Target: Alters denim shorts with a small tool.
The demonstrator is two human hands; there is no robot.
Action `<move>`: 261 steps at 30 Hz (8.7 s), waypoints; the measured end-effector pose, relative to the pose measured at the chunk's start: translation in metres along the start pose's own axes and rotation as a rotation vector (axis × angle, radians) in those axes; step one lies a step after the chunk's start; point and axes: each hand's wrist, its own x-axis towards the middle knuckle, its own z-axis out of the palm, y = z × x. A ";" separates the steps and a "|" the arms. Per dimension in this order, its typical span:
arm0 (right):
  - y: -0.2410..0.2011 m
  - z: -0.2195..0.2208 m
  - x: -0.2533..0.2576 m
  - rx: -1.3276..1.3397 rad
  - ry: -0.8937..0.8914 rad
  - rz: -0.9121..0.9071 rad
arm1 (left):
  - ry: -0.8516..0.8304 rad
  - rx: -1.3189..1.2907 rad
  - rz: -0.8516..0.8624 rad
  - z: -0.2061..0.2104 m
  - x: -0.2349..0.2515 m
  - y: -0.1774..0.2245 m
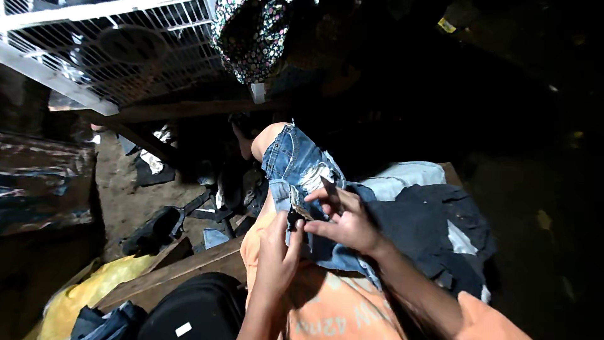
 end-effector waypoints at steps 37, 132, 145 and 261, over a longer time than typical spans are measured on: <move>-0.017 -0.019 -0.034 -0.725 -0.122 -0.115 | -0.154 -0.211 0.210 0.001 -0.005 -0.008; 0.002 -0.011 -0.020 -0.397 -0.067 -0.164 | -0.088 -0.457 -0.049 0.018 -0.007 -0.008; 0.006 -0.027 -0.011 0.449 -0.230 0.307 | -0.044 -0.700 -0.312 0.018 0.011 0.002; -0.005 -0.004 -0.022 0.605 -0.074 0.494 | -0.168 -0.037 0.225 0.036 0.006 -0.033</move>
